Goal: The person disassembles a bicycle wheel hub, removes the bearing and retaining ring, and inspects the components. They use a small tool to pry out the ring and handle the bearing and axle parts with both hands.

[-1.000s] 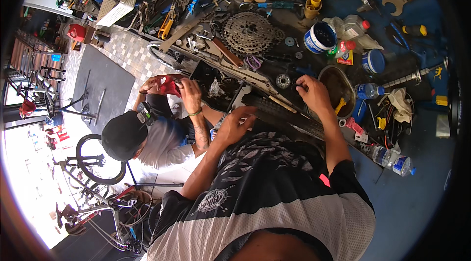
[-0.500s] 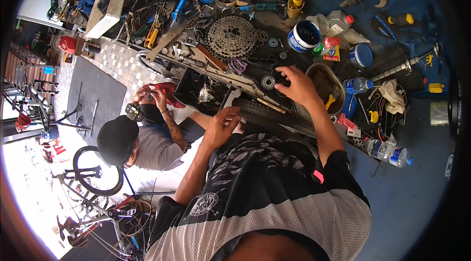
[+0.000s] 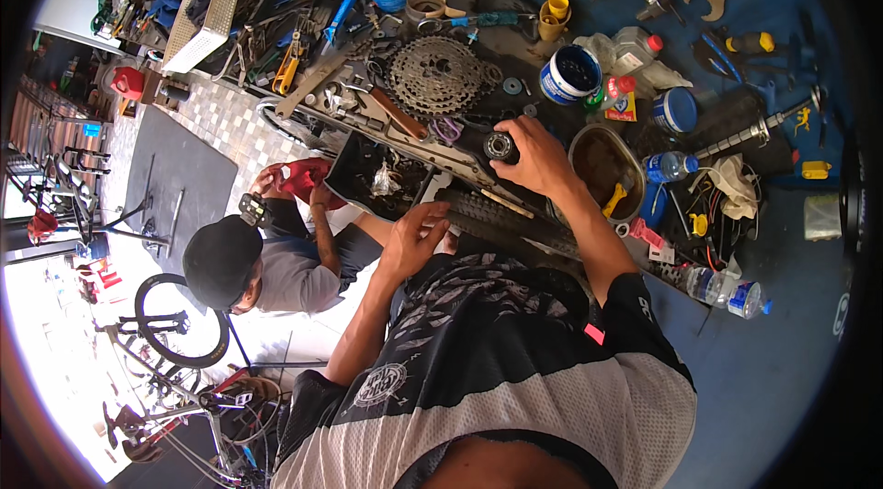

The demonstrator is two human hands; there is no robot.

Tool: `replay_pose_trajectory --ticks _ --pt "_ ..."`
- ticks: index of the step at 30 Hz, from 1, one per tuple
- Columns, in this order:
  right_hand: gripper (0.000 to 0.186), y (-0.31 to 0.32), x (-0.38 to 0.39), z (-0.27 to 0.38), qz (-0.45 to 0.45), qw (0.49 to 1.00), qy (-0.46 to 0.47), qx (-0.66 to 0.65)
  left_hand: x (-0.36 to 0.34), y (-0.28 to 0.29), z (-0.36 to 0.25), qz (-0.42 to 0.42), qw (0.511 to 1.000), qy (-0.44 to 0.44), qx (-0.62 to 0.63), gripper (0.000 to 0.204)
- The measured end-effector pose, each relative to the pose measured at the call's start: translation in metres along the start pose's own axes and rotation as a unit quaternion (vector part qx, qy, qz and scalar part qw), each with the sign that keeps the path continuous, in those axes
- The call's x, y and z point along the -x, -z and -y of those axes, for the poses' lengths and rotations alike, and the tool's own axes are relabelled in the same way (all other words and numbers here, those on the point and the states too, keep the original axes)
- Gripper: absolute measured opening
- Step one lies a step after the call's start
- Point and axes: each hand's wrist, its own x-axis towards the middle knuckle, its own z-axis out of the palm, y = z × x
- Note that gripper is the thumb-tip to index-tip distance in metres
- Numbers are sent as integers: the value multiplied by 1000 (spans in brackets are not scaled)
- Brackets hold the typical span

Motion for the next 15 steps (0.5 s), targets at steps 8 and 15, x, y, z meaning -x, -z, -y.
replay_pose_trajectory --ticks 8,15 --pt "62 63 -23 51 74 977 13 -199 -35 -1 -60 -119 986 -110 22 63" --pt "66 104 -28 96 66 979 75 -177 -47 9 -101 -129 975 -181 -2 65"
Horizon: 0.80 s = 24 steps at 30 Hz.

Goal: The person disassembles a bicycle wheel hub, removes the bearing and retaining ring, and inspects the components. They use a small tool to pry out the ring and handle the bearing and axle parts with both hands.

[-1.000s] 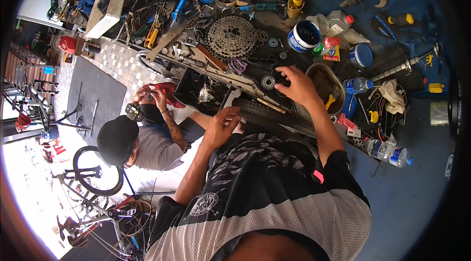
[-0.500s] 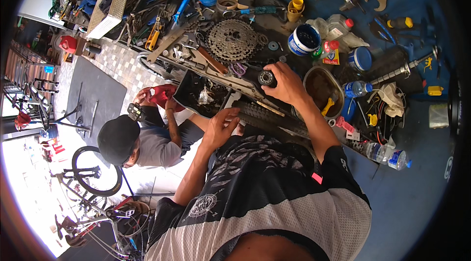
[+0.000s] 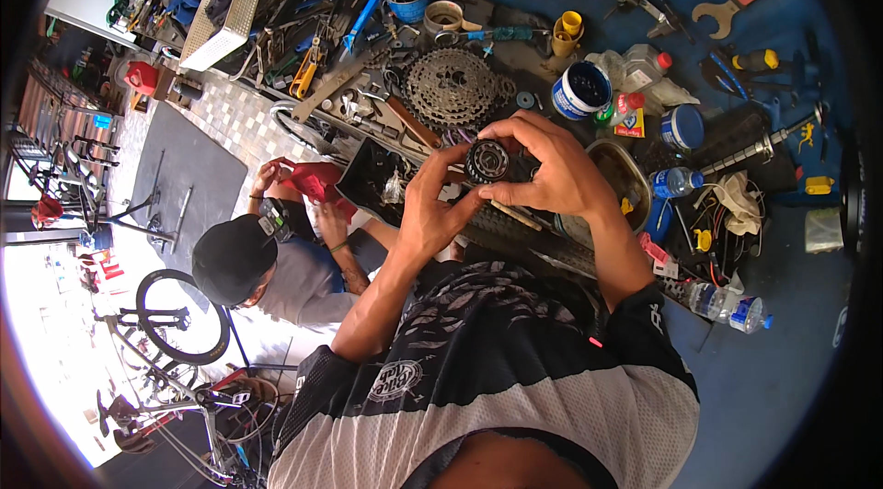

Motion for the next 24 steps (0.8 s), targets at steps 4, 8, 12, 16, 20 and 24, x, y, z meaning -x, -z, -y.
replay_pose_trajectory --ticks 4,8,12,16,20,24 --pt "69 7 2 12 -24 998 55 19 -3 7 -15 -27 999 -31 -13 57" --pt "69 15 2 20 -32 994 101 30 -5 10 -22 -56 994 -80 -40 52" --pt "66 15 0 25 -40 990 116 70 -5 18 -26 -61 987 -114 -97 48" --pt "64 16 -1 26 -39 986 138 85 -6 28 -33 -48 981 -134 -134 46" --pt "58 17 -1 24 -29 983 167 76 -8 38 -44 -6 985 -124 -119 47" --pt "57 23 -2 28 4 968 208 140 -14 48 -53 47 992 -91 -75 47"
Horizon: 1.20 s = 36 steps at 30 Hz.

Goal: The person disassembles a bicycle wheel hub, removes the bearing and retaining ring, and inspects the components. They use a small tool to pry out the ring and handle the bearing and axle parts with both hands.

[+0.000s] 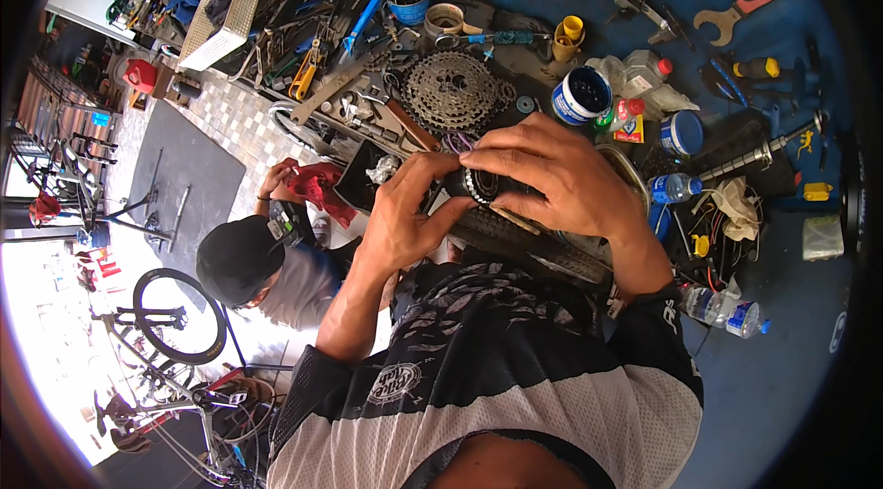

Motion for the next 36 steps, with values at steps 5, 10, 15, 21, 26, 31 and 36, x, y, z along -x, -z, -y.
replay_pose_trajectory --ticks 5,10,15,21,26,31,36 --pt "60 4 -3 -1 25 998 31 41 -1 6 1 28 999 31 26 47" --pt "62 2 -7 0 -26 1000 -13 6 2 -5 3 -35 999 -34 8 45" --pt "66 -5 -6 0 -45 998 -44 7 0 -7 2 -47 998 -52 -5 45" --pt "62 1 -7 1 -13 999 21 41 -6 9 3 42 998 36 44 45" --pt "62 2 -10 0 -10 999 20 37 -1 4 14 23 995 57 81 46" --pt "59 -4 -5 0 -13 998 -66 -8 -6 -4 8 -52 996 -67 1 46" --pt "63 -3 -8 -2 -26 1000 8 2 -6 8 8 16 997 28 75 45"
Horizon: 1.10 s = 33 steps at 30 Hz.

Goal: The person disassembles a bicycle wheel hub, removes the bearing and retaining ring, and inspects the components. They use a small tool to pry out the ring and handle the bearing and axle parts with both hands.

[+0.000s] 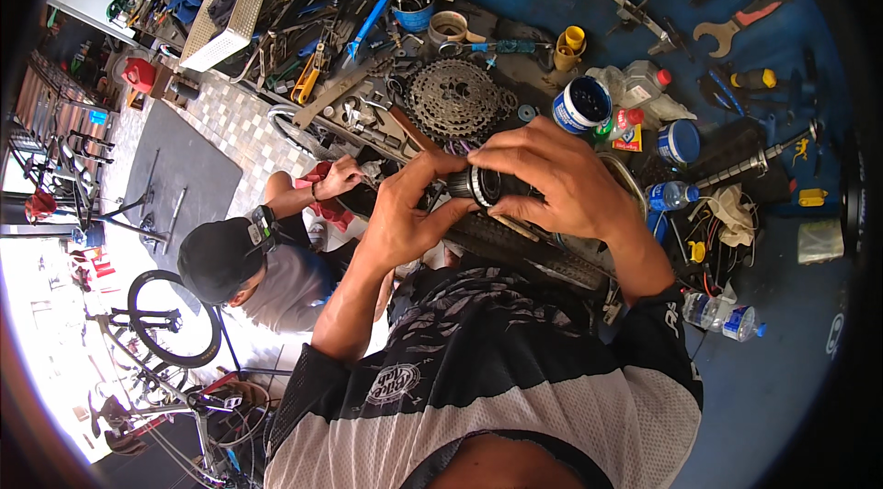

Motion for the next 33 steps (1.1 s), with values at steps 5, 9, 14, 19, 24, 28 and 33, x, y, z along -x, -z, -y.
replay_pose_trajectory --ticks 5,9,14,19,24,28,33 --pt "67 2 -4 5 22 1000 -1 -10 -3 5 -3 -2 1000 -9 -8 47" --pt "64 1 -5 3 -10 999 -21 -26 -3 2 -11 -42 996 -49 -65 45" --pt "64 3 -3 -4 -16 998 -39 -54 -4 -1 -13 -54 992 -85 -70 45" --pt "72 4 -1 -2 12 987 -121 -106 -6 -1 -17 -61 984 -131 -101 46" --pt "70 7 1 -1 20 985 -120 -125 -4 1 -23 -46 988 -111 -97 46" --pt "67 4 4 -3 -2 990 -78 -120 -5 1 -26 -49 990 -92 -94 49" --pt "66 3 6 -3 -10 987 -82 -136 -5 1 -28 -46 991 -86 -95 49"
